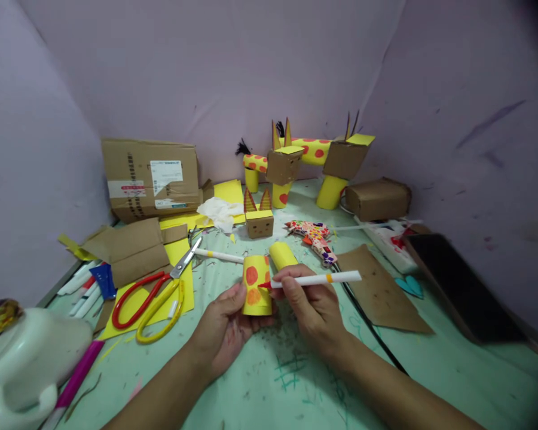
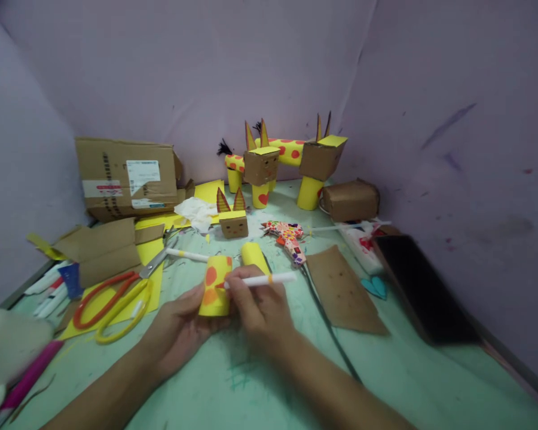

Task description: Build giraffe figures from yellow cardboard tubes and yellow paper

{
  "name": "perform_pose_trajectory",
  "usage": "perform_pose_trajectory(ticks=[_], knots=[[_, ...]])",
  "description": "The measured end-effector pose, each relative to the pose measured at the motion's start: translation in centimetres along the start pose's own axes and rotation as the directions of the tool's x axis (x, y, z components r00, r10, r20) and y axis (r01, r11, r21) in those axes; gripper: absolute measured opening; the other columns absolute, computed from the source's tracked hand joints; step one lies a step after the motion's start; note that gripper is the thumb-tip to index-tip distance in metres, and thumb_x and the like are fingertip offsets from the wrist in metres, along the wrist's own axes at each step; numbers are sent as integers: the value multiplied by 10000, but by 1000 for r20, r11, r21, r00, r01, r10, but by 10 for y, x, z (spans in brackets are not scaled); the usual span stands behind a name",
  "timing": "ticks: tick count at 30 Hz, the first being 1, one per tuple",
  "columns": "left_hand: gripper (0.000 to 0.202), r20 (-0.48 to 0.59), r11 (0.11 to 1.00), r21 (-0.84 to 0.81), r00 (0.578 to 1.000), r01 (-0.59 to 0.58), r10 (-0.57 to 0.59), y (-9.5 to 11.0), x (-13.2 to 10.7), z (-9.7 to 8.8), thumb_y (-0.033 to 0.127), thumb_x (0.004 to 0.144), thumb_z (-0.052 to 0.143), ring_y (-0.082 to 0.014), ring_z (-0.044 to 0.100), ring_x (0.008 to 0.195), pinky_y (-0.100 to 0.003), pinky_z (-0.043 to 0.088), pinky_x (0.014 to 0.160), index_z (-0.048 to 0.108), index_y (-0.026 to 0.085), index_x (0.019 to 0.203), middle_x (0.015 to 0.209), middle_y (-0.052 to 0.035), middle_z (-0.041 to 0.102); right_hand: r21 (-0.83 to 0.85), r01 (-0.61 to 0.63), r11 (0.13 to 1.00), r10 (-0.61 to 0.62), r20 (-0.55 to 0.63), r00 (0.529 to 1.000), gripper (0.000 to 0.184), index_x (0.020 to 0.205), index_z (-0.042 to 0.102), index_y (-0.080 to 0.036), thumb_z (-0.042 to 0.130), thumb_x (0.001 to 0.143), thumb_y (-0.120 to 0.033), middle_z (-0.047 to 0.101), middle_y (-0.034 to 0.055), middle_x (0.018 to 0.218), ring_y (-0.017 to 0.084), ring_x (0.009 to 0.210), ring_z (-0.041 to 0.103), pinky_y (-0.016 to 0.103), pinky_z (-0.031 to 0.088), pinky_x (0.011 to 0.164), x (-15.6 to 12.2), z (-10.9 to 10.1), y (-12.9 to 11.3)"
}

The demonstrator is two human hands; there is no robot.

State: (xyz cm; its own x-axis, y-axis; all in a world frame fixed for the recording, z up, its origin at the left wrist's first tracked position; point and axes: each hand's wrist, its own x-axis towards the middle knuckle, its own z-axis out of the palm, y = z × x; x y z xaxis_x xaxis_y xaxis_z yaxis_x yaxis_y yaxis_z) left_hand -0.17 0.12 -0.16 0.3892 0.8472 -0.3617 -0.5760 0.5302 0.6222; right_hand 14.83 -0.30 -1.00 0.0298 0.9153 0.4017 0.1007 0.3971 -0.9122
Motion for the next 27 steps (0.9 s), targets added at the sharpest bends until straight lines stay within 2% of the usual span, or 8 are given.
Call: perform_pose_trajectory(ticks=[3, 7, 16, 22, 27], knots=[[186, 10, 1000, -5, 1000, -8, 8, -1, 0, 0, 173, 870, 496, -245, 649, 894, -405, 528, 803, 622, 96, 983, 928, -121, 690, -43, 12, 999, -12, 20, 1000, 203, 871, 629, -212, 489, 898, -356, 624, 8, 684, 154, 633, 620, 250, 506, 586, -2, 0, 3], [179, 3, 1000, -11, 1000, -6, 6, -1, 1, -1, 189, 873, 497, -246, 646, 899, -415, 524, 815, 627, 98, 956, 902, -120, 690, -9, 33, 999, -33, 18, 999, 191, 884, 620, -216, 482, 905, -346, 622, 1, 672, 146, 611, 615, 240, 503, 570, -4, -1, 4], [175, -4, 1000, -4, 1000, -23, 23, -2, 0, 1, 156, 878, 472, -193, 644, 801, -353, 549, 740, 605, 97, 975, 932, -112, 677, -123, 128, 984, -127, 19, 992, 162, 878, 634, -207, 498, 894, -294, 672, 31, 781, 156, 688, 655, 253, 527, 606, -3, -2, 1], [167, -12, 999, -11, 999, -34, 34, -2, -1, 3, 149, 875, 477, -199, 640, 818, -362, 542, 762, 599, 99, 977, 908, -102, 676, -134, 144, 980, -143, 19, 990, 150, 881, 639, -207, 502, 886, -269, 689, 43, 827, 172, 729, 675, 263, 549, 613, -2, 0, 1], [163, 6, 999, -9, 999, -48, 48, -3, -2, 2, 173, 868, 501, -201, 632, 834, -384, 523, 808, 608, 108, 972, 939, -105, 671, -169, 165, 972, -166, 8, 986, 133, 871, 637, -201, 512, 873, -246, 689, 40, 790, 170, 697, 672, 265, 546, 599, -1, 1, -2]])
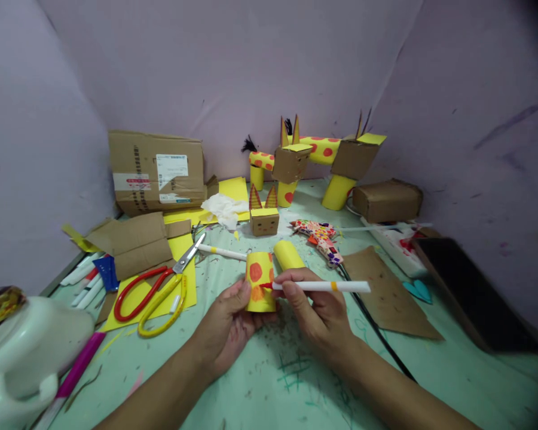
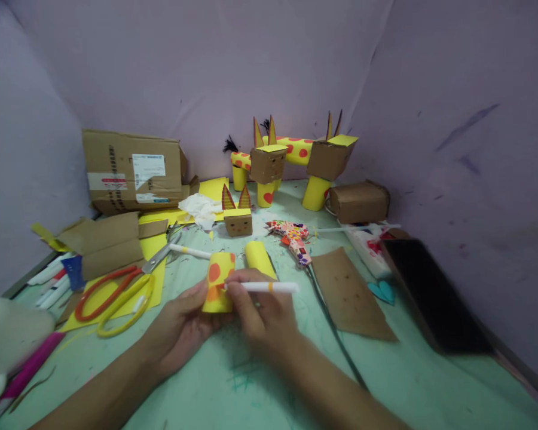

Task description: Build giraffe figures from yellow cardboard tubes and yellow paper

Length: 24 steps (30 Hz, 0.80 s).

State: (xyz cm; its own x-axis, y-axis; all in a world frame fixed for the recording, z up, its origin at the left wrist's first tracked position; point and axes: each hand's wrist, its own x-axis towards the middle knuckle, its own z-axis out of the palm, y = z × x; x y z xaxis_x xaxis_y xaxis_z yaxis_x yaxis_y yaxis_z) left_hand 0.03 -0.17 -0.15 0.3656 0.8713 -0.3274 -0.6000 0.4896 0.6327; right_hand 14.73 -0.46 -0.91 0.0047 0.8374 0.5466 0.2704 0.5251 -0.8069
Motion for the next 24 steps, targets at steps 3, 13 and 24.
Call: perform_pose_trajectory(ticks=[3, 13, 24], knots=[[167, -2, 1000, -9, 1000, 8, -9, 0, 0, -1, 163, 867, 497, -181, 622, 793, -394, 514, 826, 610, 107, 978, 957, -105, 664, -5, -18, 1000, 18, 10, 1000, 132, 858, 630, -198, 510, 876, -248, 680, 33, 760, 163, 672, 665, 264, 543, 600, 0, 0, -1], [174, -20, 1000, -9, 1000, 15, -15, 0, 1, 0, 144, 878, 468, -163, 612, 758, -374, 530, 791, 591, 99, 992, 952, -110, 659, -18, -37, 999, 38, 4, 999, 146, 822, 623, -197, 503, 878, -259, 666, 17, 679, 153, 607, 641, 259, 521, 570, 0, 0, -1], [192, -13, 1000, -17, 1000, 9, -10, 0, 2, -1, 152, 887, 455, -175, 620, 788, -361, 540, 756, 585, 91, 1015, 962, -119, 658, -35, -9, 999, 9, -1, 1000, 159, 784, 618, -182, 493, 870, -229, 661, 19, 631, 149, 579, 633, 246, 504, 552, 2, -1, -2]])
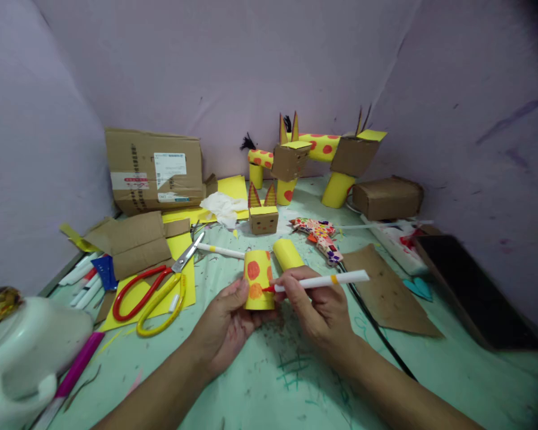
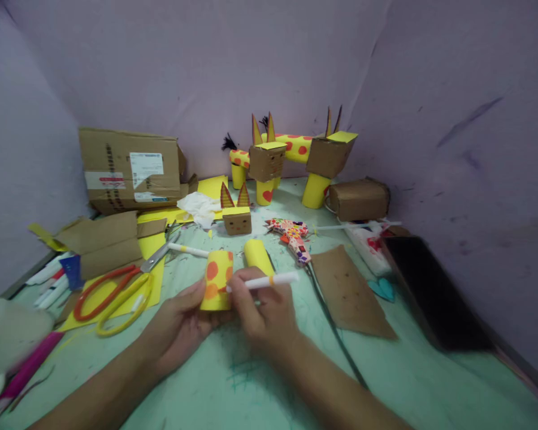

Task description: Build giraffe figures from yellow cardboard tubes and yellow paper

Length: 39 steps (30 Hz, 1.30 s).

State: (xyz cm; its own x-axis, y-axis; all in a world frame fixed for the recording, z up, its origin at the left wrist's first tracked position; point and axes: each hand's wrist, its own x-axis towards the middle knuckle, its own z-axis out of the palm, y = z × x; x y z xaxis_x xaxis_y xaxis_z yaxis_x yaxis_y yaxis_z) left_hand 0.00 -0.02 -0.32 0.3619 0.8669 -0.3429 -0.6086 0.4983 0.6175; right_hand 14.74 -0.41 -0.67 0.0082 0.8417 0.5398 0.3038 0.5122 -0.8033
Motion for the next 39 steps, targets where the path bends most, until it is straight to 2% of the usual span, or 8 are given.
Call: perform_pose_trajectory(ticks=[4, 14, 18, 30, 35, 39], knots=[[215, 15, 1000, 9, 1000, -4, 4, -1, -1, -1, 160, 891, 448, -184, 628, 797, -358, 545, 749, 586, 89, 1039, 970, -121, 663, 3, 2, 1000, -2, -3, 1000, 165, 782, 621, -174, 491, 868, -225, 668, 30, 635, 154, 571, 638, 252, 509, 548, -1, 0, -1], [210, 64, 1000, 8, 998, -14, 13, 0, 2, 0, 160, 892, 431, -198, 642, 815, -442, 492, 904, 605, 92, 988, 955, -115, 679, -17, 44, 999, -44, -15, 999, 177, 768, 644, -150, 505, 854, -219, 678, 54, 645, 159, 558, 636, 269, 513, 544, -1, 0, -4], [182, 49, 1000, -10, 999, -14, 14, -2, 1, 0, 150, 880, 447, -189, 644, 783, -457, 471, 930, 590, 108, 985, 920, -102, 684, -38, 59, 998, -60, -32, 998, 164, 779, 653, -151, 520, 849, -216, 703, 64, 679, 170, 591, 658, 284, 528, 575, -3, 1, -2], [191, 41, 997, 24, 997, -68, 67, -3, -2, 3, 167, 852, 524, -212, 643, 900, -389, 506, 891, 585, 117, 1027, 989, -100, 679, -20, 56, 998, -56, -27, 998, 134, 796, 650, -163, 528, 845, -189, 722, 54, 719, 153, 615, 668, 263, 541, 612, -5, 1, -6], [173, 20, 994, 27, 994, -107, 107, -4, -2, 4, 177, 853, 548, -170, 651, 846, -306, 536, 821, 589, 110, 1007, 938, -88, 689, 18, 63, 998, -62, -17, 998, 129, 792, 650, -181, 532, 843, -167, 715, 26, 712, 146, 667, 678, 231, 531, 638, -6, 2, -8], [184, -1, 996, -10, 996, -90, 90, -4, 0, 4, 178, 866, 521, -185, 655, 867, -344, 540, 824, 574, 114, 1030, 980, -101, 685, 82, -19, 996, 23, -52, 998, 153, 794, 651, -190, 517, 867, -205, 697, 15, 714, 140, 664, 655, 240, 517, 633, -5, 0, -10]])
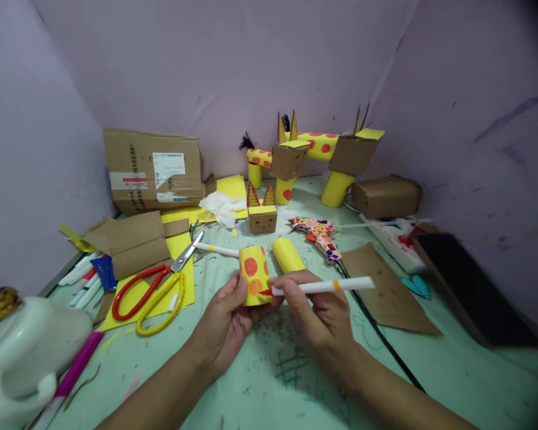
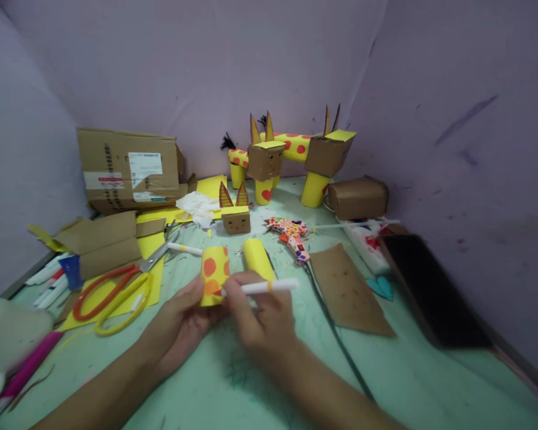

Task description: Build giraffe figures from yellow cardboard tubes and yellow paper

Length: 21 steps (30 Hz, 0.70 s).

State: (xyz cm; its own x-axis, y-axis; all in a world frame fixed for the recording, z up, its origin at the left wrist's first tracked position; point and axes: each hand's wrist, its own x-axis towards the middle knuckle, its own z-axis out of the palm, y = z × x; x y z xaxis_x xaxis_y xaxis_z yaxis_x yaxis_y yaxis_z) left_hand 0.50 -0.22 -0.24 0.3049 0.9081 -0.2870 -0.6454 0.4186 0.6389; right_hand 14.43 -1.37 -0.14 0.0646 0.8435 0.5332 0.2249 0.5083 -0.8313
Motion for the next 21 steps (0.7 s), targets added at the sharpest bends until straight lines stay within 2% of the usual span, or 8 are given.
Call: perform_pose_trajectory(ticks=[4, 7, 12, 15, 18, 21], knots=[[217, -67, 1000, 14, 998, 18, -17, 2, 0, 0, 162, 864, 510, -222, 641, 942, -389, 533, 836, 547, 120, 1074, 1051, -121, 663, 77, -75, 994, 86, -147, 985, 201, 766, 629, -196, 489, 895, -259, 644, -9, 632, 129, 600, 611, 240, 492, 579, 4, -3, -1], [281, -75, 999, -3, 997, 33, -33, 3, -1, 0, 160, 856, 513, -242, 629, 988, -418, 513, 868, 523, 129, 1135, 1091, -126, 652, 82, -74, 994, 86, -167, 982, 186, 781, 621, -203, 498, 894, -285, 632, -13, 629, 135, 605, 605, 255, 486, 585, 6, -4, 1], [469, -18, 999, -33, 999, 32, -32, 4, -3, 2, 105, 812, 526, -229, 632, 973, -404, 490, 894, 454, 168, 1271, 1103, -101, 655, 42, -110, 993, 116, -205, 972, 182, 991, 600, -234, 473, 905, -331, 636, -10, 668, 159, 652, 620, 325, 504, 671, 13, -7, 8], [469, -23, 1000, -15, 1000, 20, -20, 6, -4, 1, 88, 788, 536, -219, 644, 937, -381, 495, 876, 481, 158, 1249, 1075, -99, 667, 27, -139, 990, 141, -146, 979, 166, 1004, 575, -228, 483, 891, -308, 671, 22, 762, 182, 728, 654, 369, 520, 723, 19, -10, 11], [396, -1, 998, 49, 999, -37, 37, 8, -3, -2, 90, 770, 537, -200, 656, 893, -352, 497, 860, 541, 131, 1164, 998, -90, 693, 42, -99, 994, 99, -1, 995, 125, 961, 517, -227, 524, 836, -229, 681, 56, 912, 204, 876, 659, 404, 512, 808, 20, -10, 13], [363, 48, 987, 116, 993, -112, 107, 10, -1, -4, 75, 730, 541, -194, 649, 910, -327, 480, 870, 582, 122, 1088, 962, -80, 704, 52, -111, 993, 104, 119, 988, 199, 967, 471, -235, 543, 788, -185, 651, 76, 1031, 215, 978, 635, 433, 488, 871, 15, -7, 13]])
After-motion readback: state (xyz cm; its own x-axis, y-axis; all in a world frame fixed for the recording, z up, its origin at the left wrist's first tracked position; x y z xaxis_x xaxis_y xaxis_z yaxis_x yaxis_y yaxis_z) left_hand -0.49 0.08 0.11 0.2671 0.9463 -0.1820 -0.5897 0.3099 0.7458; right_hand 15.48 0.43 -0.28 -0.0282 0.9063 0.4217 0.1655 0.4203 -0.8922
